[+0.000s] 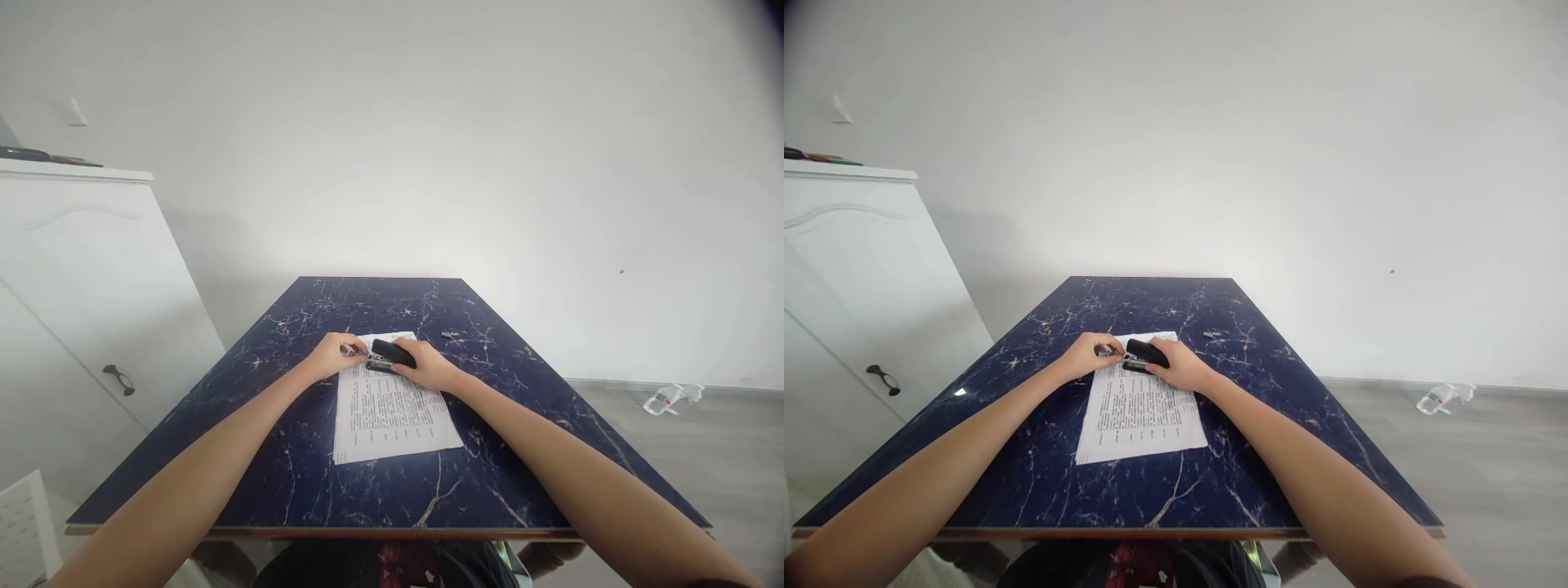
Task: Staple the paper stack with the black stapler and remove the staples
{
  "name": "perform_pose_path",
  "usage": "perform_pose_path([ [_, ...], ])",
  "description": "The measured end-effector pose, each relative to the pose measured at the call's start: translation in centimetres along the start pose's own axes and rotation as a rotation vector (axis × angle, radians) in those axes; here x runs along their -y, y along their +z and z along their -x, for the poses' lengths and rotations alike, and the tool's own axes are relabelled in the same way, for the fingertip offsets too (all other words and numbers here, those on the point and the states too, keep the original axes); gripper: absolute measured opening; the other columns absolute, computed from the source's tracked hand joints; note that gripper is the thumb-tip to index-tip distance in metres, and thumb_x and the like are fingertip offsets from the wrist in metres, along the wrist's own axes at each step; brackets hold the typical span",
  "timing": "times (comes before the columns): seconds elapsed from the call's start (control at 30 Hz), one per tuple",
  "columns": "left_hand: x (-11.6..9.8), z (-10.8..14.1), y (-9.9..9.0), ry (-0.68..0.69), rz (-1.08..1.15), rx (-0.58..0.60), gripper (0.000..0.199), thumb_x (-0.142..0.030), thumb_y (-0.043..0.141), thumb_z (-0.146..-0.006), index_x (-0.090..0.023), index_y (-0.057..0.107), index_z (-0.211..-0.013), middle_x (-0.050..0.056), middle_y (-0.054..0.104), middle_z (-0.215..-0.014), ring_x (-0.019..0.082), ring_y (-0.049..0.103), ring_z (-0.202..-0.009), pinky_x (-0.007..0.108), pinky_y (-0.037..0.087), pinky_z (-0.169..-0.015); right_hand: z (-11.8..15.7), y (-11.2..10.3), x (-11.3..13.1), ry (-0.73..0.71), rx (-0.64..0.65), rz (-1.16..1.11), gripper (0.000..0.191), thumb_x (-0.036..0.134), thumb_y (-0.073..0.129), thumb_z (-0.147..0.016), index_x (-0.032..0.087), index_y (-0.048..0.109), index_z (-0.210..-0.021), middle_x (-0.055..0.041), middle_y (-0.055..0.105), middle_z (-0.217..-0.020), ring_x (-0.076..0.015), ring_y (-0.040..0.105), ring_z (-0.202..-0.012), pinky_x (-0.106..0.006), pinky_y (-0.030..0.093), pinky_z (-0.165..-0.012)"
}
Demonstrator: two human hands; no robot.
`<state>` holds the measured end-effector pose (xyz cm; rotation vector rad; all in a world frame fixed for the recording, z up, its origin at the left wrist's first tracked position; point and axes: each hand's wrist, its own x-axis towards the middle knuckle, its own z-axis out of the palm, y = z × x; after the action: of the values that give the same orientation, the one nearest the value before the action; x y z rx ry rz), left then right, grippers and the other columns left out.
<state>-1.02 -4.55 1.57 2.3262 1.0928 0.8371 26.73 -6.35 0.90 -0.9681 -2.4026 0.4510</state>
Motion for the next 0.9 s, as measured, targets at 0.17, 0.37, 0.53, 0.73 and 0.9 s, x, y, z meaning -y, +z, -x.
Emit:
perform_pose_path([
  [0.17, 0.4, -0.1, 0.0, 0.014, -0.003, 0.002, 0.014, -0.033, 0.074, -0.083, -0.024, 0.081, -0.092, 0.006, 0.079, -0.1, 0.022, 0.072, -0.089, 0.033, 0.052, -0.077, 0.0, -0.1, 0.1, -0.005, 0.008, -0.015, 0.03, 0.034, 0.065, -0.095, 0.021, 0.06, -0.122, -0.0088, 0.072, -0.107, -0.024, 0.067, -0.089, -0.031, 0.047, -0.07],
  [0.37, 0.7, -0.1, -0.2, 0.007, 0.064, 0.009, 0.015, -0.033, 0.075, -0.081, -0.023, 0.082, -0.091, 0.008, 0.079, -0.099, 0.023, 0.072, -0.09, 0.034, 0.055, -0.077, 0.0, -0.1, 0.0, 0.005, 0.01, -0.024, 0.032, 0.036, 0.065, -0.096, 0.021, 0.06, -0.124, -0.0097, 0.072, -0.11, -0.0238, 0.067, -0.088, -0.032, 0.049, -0.071],
  [0.53, 0.6, -0.1, -0.5, 0.001, 0.081, 0.035, 0.014, -0.032, 0.076, -0.082, -0.024, 0.083, -0.091, 0.008, 0.079, -0.1, 0.022, 0.073, -0.087, 0.033, 0.056, -0.077, 0.0, -0.1, -0.2, 0.001, 0.014, -0.029, 0.033, 0.036, 0.065, -0.096, 0.022, 0.06, -0.126, -0.009, 0.072, -0.11, -0.023, 0.067, -0.087, -0.032, 0.049, -0.071],
  [0.73, 1.1, 0.4, -1.6, 0.036, 0.051, 0.126, 0.02, -0.034, 0.073, -0.087, -0.028, 0.082, -0.103, 0.008, 0.078, -0.113, 0.024, 0.072, -0.098, 0.037, 0.056, -0.087, 0.1, 0.0, 0.0, 0.013, 0.013, -0.046, 0.032, 0.035, 0.065, -0.096, 0.022, 0.061, -0.124, -0.0092, 0.072, -0.111, -0.0234, 0.068, -0.087, -0.033, 0.051, -0.072],
  [0.9, 1.8, 0.7, -2.3, -0.026, 0.142, 0.173, 0.031, -0.033, 0.076, -0.084, -0.03, 0.079, -0.114, 0.008, 0.078, -0.115, 0.028, 0.071, -0.11, 0.045, 0.054, -0.1, 0.3, -0.3, 0.0, -0.001, -0.069, -0.09, 0.03, 0.034, 0.068, -0.094, 0.021, 0.065, -0.12, -0.0095, 0.072, -0.113, -0.0256, 0.068, -0.098, -0.036, 0.052, -0.081],
])
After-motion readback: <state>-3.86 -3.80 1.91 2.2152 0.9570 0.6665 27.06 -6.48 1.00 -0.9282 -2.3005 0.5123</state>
